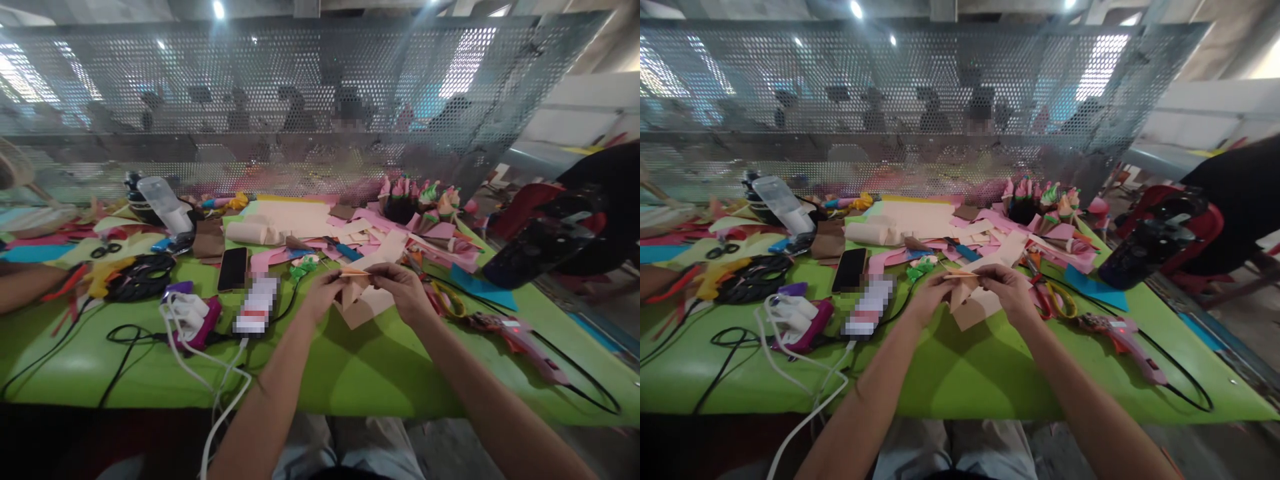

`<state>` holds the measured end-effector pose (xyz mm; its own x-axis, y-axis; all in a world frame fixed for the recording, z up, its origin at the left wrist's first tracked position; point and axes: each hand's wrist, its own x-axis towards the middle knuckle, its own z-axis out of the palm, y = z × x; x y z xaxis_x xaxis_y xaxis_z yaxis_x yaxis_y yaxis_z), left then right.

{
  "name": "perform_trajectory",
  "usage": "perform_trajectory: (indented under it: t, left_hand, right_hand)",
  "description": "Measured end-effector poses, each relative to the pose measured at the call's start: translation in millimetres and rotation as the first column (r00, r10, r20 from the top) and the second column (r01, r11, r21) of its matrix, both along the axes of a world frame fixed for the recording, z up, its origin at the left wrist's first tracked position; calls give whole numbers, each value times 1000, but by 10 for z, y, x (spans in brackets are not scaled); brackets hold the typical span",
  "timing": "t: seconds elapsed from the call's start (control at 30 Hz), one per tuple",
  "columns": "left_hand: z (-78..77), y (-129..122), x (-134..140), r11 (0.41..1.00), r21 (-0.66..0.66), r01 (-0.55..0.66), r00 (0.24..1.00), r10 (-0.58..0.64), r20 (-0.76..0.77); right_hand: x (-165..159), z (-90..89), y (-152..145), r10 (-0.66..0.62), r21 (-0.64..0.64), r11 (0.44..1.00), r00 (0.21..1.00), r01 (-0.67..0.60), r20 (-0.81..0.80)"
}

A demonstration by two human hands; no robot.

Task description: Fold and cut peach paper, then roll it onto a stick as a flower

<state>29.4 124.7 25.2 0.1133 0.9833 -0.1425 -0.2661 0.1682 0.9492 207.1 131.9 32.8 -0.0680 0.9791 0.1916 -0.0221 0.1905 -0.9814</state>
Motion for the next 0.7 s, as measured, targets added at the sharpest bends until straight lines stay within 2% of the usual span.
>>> perform_trajectory:
  t: [0.1, 0.23, 0.4, 0.57, 0.7]
  left_hand:
    - [62, -56, 4, 995, -44, 87, 993, -83, 80]
    - [140, -81, -18, 977, -64, 204, 974, -196, 113]
    - [117, -21, -35, 951, -135, 279, 950, -253, 181]
    - [88, -33, -39, 946, -121, 301, 947, -281, 157]
    - [96, -76, -28, 958, -81, 275, 957, -264, 118]
  right_hand:
    - [1, -10, -4, 8, 32, 999, 1000, -9, 26]
    - [-7, -10, -9, -25, 87, 996, 998, 20, 62]
    - [-3, 6, -28, -107, 236, 970, 979, 64, 175]
    - [-6, 52, -82, -173, 346, 936, 941, 66, 289]
    - [-8, 64, -96, -175, 367, 929, 934, 51, 312]
